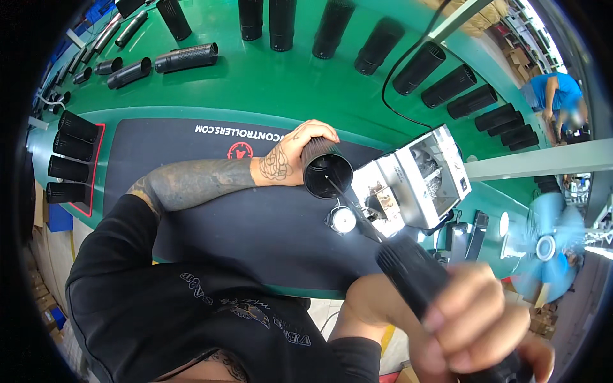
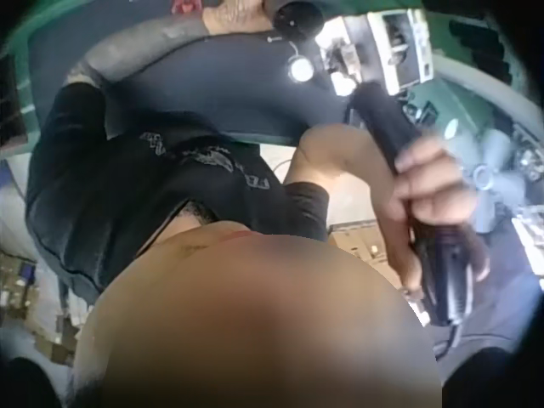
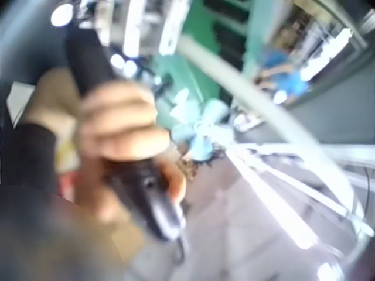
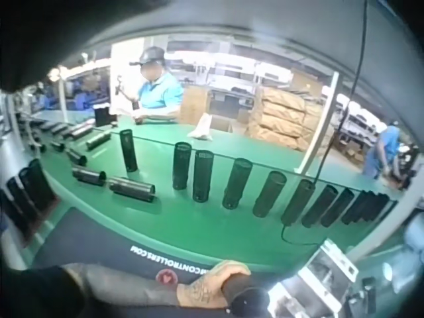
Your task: The recorder is assembling black plastic tube components using an electric power screwdriver at a production workbench.
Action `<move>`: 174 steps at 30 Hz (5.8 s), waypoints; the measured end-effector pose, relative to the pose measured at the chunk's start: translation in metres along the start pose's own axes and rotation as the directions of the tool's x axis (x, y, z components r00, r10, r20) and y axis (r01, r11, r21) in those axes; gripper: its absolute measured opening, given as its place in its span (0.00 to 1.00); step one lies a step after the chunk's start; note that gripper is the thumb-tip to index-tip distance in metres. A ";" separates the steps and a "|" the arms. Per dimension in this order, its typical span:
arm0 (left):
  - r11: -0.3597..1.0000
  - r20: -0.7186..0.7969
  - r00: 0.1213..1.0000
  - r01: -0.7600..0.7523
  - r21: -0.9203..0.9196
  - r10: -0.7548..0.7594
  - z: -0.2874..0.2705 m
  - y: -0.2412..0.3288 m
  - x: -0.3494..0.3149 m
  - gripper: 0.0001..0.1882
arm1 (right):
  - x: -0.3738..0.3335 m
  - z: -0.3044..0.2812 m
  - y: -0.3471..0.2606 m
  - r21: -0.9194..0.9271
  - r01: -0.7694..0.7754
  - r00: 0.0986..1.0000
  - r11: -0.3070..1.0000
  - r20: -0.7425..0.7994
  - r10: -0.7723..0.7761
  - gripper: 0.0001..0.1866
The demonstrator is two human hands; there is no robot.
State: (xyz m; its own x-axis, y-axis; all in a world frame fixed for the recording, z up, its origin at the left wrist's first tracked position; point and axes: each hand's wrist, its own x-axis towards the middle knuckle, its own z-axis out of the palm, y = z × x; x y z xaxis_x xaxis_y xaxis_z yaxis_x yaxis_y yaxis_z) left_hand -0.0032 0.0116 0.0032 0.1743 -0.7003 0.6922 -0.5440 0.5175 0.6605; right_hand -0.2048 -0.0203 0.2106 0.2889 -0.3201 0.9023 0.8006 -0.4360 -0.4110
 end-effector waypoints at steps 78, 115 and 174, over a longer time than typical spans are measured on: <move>0.971 0.033 0.981 0.195 -0.138 -0.192 -0.002 0.005 0.003 0.35 | -0.001 0.003 0.005 0.008 0.145 0.977 0.989 -0.158 -0.142 0.32; 1.000 0.028 0.999 -0.019 -0.024 0.020 -0.005 -0.009 -0.002 0.32 | -0.006 0.011 -0.022 0.215 0.201 0.946 0.956 -0.295 -0.132 0.31; 0.925 0.681 0.732 -0.249 0.287 -0.014 -0.098 0.000 -0.008 0.22 | -0.089 0.040 -0.088 -0.179 0.014 0.965 0.984 -0.255 -0.060 0.31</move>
State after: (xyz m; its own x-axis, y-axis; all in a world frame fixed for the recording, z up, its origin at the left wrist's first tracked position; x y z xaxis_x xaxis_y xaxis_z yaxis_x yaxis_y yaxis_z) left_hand 0.0761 0.0656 0.0256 -0.4234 -0.8548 0.2999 -0.7820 0.5120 0.3553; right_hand -0.2799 0.0802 0.1711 0.0962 -0.4973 0.8622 0.6981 -0.5837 -0.4146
